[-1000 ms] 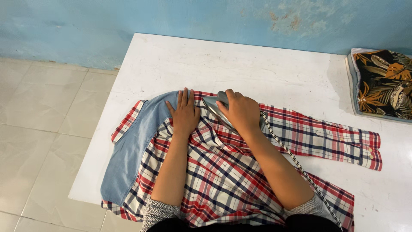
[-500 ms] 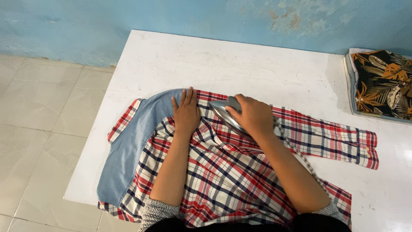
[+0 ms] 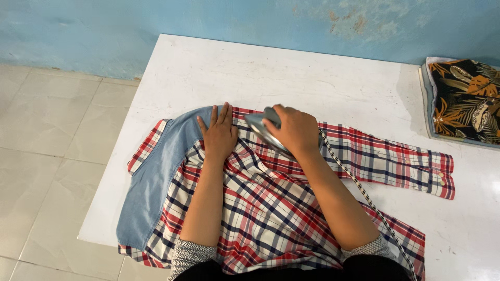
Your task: The person irons a plaid shirt on a white table, pressing the main body and sleeves, and then folds the shirt into a square.
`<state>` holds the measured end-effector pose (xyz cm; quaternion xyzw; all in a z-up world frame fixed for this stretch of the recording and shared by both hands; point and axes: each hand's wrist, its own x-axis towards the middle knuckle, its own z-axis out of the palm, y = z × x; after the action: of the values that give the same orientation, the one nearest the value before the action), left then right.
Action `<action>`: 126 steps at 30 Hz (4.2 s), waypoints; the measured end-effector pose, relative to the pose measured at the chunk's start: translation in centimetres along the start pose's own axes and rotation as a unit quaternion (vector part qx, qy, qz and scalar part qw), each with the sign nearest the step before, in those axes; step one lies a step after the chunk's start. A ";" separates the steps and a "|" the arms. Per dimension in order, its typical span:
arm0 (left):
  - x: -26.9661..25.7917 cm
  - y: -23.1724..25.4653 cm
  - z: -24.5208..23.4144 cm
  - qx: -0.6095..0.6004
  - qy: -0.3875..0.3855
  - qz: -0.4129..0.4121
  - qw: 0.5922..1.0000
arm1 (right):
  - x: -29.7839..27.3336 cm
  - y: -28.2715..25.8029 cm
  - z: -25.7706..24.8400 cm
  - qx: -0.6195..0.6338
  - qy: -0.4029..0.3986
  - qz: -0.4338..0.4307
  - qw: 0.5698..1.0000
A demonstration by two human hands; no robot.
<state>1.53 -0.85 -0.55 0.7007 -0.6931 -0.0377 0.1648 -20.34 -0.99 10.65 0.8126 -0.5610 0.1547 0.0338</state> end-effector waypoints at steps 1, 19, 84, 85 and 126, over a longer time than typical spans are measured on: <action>0.1 -0.1 0.0 -0.001 -0.003 0.001 1.000 | -0.2 0.2 -0.2 0.014 0.002 -0.034 0.999; -0.3 0.2 -0.7 -0.015 0.024 0.004 1.000 | -6.7 6.9 -3.6 0.113 -0.107 -0.093 0.983; -2.1 7.6 -0.9 0.065 -0.186 0.069 0.978 | -7.1 11.6 -4.5 0.050 -0.016 0.019 0.998; -2.3 7.5 -0.9 0.063 -0.182 0.068 0.979 | -6.9 11.7 -4.5 0.046 -0.043 0.058 0.996; -1.5 7.8 -1.6 0.064 -0.237 0.025 0.969 | -15.4 18.1 -8.4 -0.121 0.083 0.216 0.965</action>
<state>-5.55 1.02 2.92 0.6632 -0.7307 -0.1545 -0.0483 -43.77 8.16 11.99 0.6465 -0.7327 0.1564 0.1442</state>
